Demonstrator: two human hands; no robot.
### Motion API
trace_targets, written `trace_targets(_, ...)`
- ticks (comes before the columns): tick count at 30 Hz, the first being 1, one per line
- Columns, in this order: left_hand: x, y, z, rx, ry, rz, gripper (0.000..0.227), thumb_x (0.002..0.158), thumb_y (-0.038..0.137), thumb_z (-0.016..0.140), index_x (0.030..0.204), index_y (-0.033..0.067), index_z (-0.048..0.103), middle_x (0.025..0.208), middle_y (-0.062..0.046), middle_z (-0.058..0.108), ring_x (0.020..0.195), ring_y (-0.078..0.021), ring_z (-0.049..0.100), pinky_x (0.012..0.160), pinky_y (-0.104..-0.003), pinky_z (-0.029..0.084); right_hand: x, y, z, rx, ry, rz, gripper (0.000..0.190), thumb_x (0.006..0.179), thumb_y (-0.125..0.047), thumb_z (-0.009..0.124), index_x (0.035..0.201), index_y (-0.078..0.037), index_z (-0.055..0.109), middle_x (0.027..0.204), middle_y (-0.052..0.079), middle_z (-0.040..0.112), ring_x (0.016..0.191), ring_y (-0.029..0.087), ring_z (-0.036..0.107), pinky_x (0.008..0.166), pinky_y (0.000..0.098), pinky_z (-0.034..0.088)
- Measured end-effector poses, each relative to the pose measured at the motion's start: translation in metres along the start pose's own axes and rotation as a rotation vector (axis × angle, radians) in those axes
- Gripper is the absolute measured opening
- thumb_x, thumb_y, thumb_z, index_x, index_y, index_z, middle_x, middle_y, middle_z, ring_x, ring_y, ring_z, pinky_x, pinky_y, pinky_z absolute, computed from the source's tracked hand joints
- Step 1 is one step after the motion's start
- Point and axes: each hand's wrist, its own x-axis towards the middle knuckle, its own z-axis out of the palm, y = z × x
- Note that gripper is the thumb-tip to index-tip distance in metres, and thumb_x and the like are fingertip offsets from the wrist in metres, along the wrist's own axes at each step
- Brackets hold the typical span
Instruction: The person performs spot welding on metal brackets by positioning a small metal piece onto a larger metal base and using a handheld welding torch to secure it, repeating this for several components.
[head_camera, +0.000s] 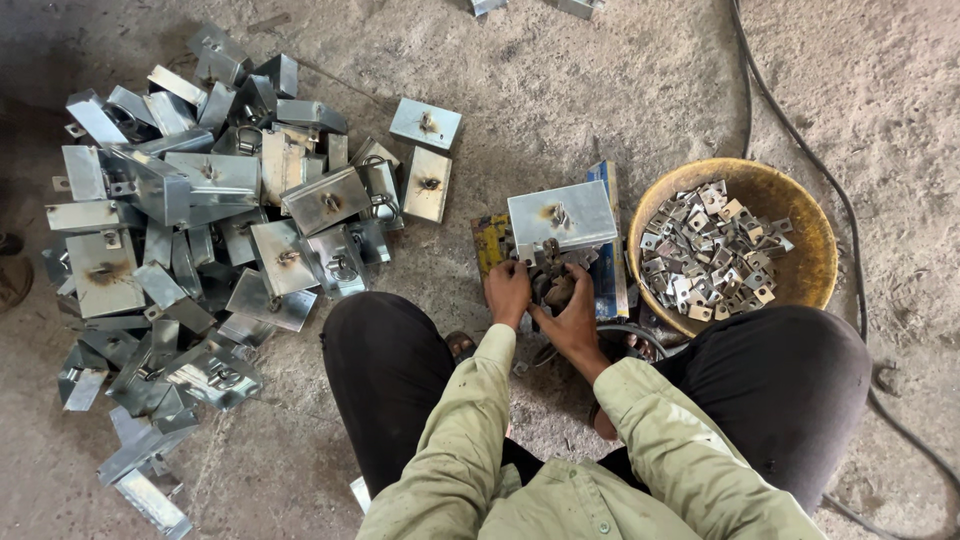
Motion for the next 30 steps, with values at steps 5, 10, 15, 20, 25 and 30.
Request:
trace_targets(5,-0.003,0.003,-0.002,0.002,-0.002,0.009,0.034,0.092,0.03,0.061,0.096,0.0001,0.076,0.083,-0.025,0.074,0.085,-0.0418,0.073,0.081,-0.047,0.054,0.001,-0.003,-0.002,0.017,-0.012,0.012,0.095,0.071,-0.028,0.091,0.143,0.002,0.036,0.135,0.023,0.048,0.124,0.035,0.056,0.103,0.0436,0.048)
trace_targets(10,0.008,-0.024,0.013,0.016,0.023,0.035,0.033,0.092,0.03,0.061,0.098,0.0015,0.078,0.086,-0.025,0.074,0.086,-0.0419,0.072,0.081,-0.047,0.053,0.0,-0.015,-0.006,0.035,-0.038,0.064,0.092,0.071,-0.021,0.09,0.143,0.001,0.036,0.135,0.022,0.048,0.124,0.034,0.055,0.104,0.0431,0.046)
trace_targets(15,0.032,-0.062,0.034,0.023,0.014,0.081,0.034,0.088,0.031,0.062,0.097,0.0031,0.078,0.089,-0.022,0.075,0.086,-0.0378,0.073,0.079,-0.046,0.053,-0.001,-0.024,-0.007,0.068,-0.031,0.161,0.088,0.069,-0.012,0.086,0.143,-0.004,0.039,0.135,0.019,0.051,0.127,0.032,0.055,0.106,0.0423,0.044)
trace_targets(20,0.05,-0.1,0.053,0.12,-0.03,0.111,0.036,0.09,0.032,0.058,0.093,0.0006,0.075,0.087,-0.023,0.074,0.084,-0.0381,0.072,0.078,-0.048,0.053,-0.002,-0.013,-0.004,0.098,0.001,0.036,0.087,0.069,-0.013,0.09,0.14,-0.005,0.041,0.132,0.017,0.057,0.125,0.031,0.058,0.108,0.043,0.044)
trace_targets(25,0.053,-0.113,0.061,0.172,0.111,0.181,0.033,0.088,0.026,0.061,0.094,-0.002,0.077,0.091,-0.028,0.071,0.089,-0.0446,0.067,0.082,-0.051,0.05,-0.004,-0.01,-0.003,0.113,0.013,0.063,0.089,0.067,-0.016,0.093,0.139,-0.007,0.042,0.128,0.016,0.058,0.117,0.029,0.062,0.103,0.0419,0.049)
trace_targets(30,0.033,-0.073,0.038,0.011,0.003,0.074,0.035,0.086,0.027,0.06,0.097,-0.0021,0.074,0.089,-0.028,0.072,0.087,-0.043,0.069,0.079,-0.05,0.052,-0.002,-0.014,-0.006,0.047,0.001,0.073,0.093,0.065,-0.014,0.096,0.139,-0.005,0.041,0.13,0.019,0.054,0.118,0.032,0.057,0.099,0.0436,0.047)
